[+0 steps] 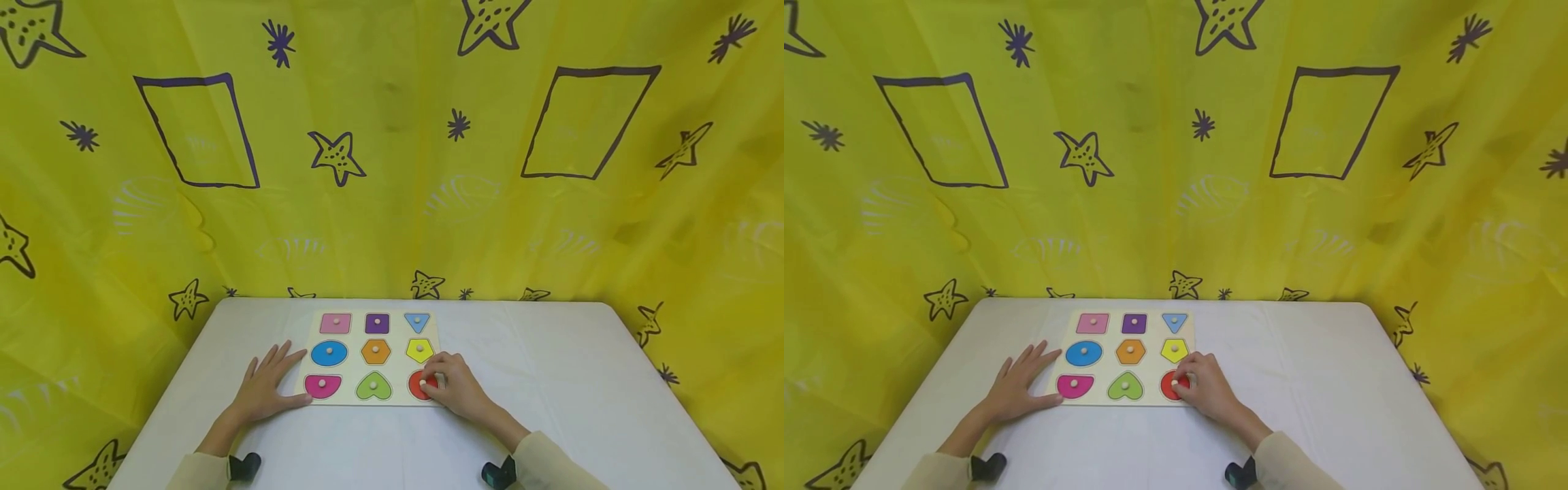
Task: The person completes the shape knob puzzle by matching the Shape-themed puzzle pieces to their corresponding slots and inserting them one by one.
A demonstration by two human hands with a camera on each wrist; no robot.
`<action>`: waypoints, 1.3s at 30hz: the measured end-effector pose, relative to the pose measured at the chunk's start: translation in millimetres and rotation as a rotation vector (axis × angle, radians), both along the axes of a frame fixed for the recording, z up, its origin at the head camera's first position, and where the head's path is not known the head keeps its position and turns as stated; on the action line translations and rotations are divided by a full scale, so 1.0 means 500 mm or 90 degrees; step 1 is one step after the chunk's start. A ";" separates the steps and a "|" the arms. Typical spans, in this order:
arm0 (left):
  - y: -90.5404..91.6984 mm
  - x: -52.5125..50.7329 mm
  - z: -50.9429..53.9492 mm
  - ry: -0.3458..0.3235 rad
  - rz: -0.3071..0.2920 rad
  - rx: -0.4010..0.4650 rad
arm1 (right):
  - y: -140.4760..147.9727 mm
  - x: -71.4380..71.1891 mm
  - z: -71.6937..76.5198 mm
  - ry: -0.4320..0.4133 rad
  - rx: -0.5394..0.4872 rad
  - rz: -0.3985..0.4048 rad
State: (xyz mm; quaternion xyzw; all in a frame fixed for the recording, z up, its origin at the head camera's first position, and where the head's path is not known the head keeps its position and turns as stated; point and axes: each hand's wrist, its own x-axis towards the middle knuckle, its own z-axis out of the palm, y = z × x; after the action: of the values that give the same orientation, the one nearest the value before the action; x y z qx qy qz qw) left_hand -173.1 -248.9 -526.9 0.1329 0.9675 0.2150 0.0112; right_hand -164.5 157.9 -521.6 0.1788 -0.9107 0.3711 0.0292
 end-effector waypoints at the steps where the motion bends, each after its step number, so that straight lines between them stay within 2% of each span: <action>1: 0.000 0.000 -0.001 0.000 0.000 -0.001 | 0.000 0.000 0.000 -0.003 0.002 0.001; 25: 0.001 0.004 0.000 -0.001 -0.004 0.003 | 0.002 0.004 0.007 -0.020 0.014 0.015; 30: 0.001 0.000 0.003 -0.020 -0.011 -0.001 | 0.008 -0.002 0.012 -0.048 0.015 0.043; 35: -0.002 0.000 0.015 -0.053 -0.027 0.011 | 0.020 -0.008 0.022 -0.084 0.027 0.080; 39: -0.005 -0.004 0.025 -0.053 -0.033 0.016 | 0.030 -0.014 0.041 -0.079 0.055 0.093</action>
State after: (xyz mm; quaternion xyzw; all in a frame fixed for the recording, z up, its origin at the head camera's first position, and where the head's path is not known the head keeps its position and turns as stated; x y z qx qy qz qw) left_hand -175.0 -251.2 -514.2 0.1489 0.9596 0.2323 0.0557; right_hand -171.5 172.7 -500.9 0.2229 -0.9105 0.3426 -0.0621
